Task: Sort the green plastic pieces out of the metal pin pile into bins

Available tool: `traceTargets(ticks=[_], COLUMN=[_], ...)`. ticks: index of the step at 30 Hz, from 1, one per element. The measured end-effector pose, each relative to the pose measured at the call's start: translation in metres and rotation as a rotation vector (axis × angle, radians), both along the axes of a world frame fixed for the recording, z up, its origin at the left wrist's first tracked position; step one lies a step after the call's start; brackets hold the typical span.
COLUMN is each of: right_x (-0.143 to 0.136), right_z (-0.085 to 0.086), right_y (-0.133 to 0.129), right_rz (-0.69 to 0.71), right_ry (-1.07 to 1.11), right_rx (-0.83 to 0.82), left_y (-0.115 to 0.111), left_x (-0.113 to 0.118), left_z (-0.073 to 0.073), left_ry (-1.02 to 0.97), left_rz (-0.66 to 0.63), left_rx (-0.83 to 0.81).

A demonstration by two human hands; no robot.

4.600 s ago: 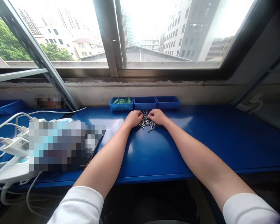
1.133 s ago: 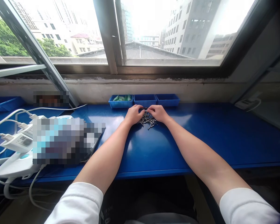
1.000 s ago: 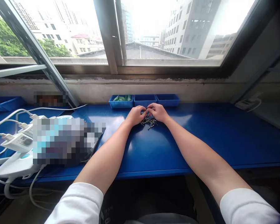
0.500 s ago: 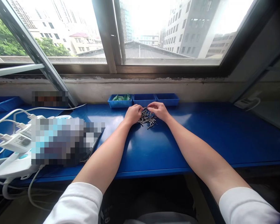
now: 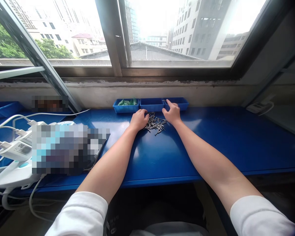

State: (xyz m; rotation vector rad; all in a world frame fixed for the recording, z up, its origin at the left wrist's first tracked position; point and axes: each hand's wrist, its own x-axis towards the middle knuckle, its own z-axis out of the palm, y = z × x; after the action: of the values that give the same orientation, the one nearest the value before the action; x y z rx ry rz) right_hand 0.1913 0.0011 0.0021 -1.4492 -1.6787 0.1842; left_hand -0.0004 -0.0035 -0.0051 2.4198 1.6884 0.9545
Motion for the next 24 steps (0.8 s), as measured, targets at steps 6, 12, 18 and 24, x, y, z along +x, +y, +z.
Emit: traceTargets(ticks=[6, 12, 18, 24], right_x=[0.013, 0.019, 0.016, 0.005], right_z=[-0.002, -0.006, -0.01, -0.009], right_y=[0.005, 0.009, 0.011, 0.005], right_rz=[-0.281, -0.301, -0.264, 0.073], right_ry=[-0.318, -0.314, -0.287, -0.309], right_rx=[-0.15, -0.283, -0.153, -0.064], left_y=[0.001, 0.0, 0.002, 0.004], left_x=[-0.002, -0.001, -0.002, -0.002], left_z=[-0.002, -0.002, -0.003, -0.006], left_ry=[0.027, 0.057, 0.073, 0.074], left_rz=[0.016, 0.012, 0.012, -0.021], left_rx=[-0.062, -0.112, -0.125, -0.12])
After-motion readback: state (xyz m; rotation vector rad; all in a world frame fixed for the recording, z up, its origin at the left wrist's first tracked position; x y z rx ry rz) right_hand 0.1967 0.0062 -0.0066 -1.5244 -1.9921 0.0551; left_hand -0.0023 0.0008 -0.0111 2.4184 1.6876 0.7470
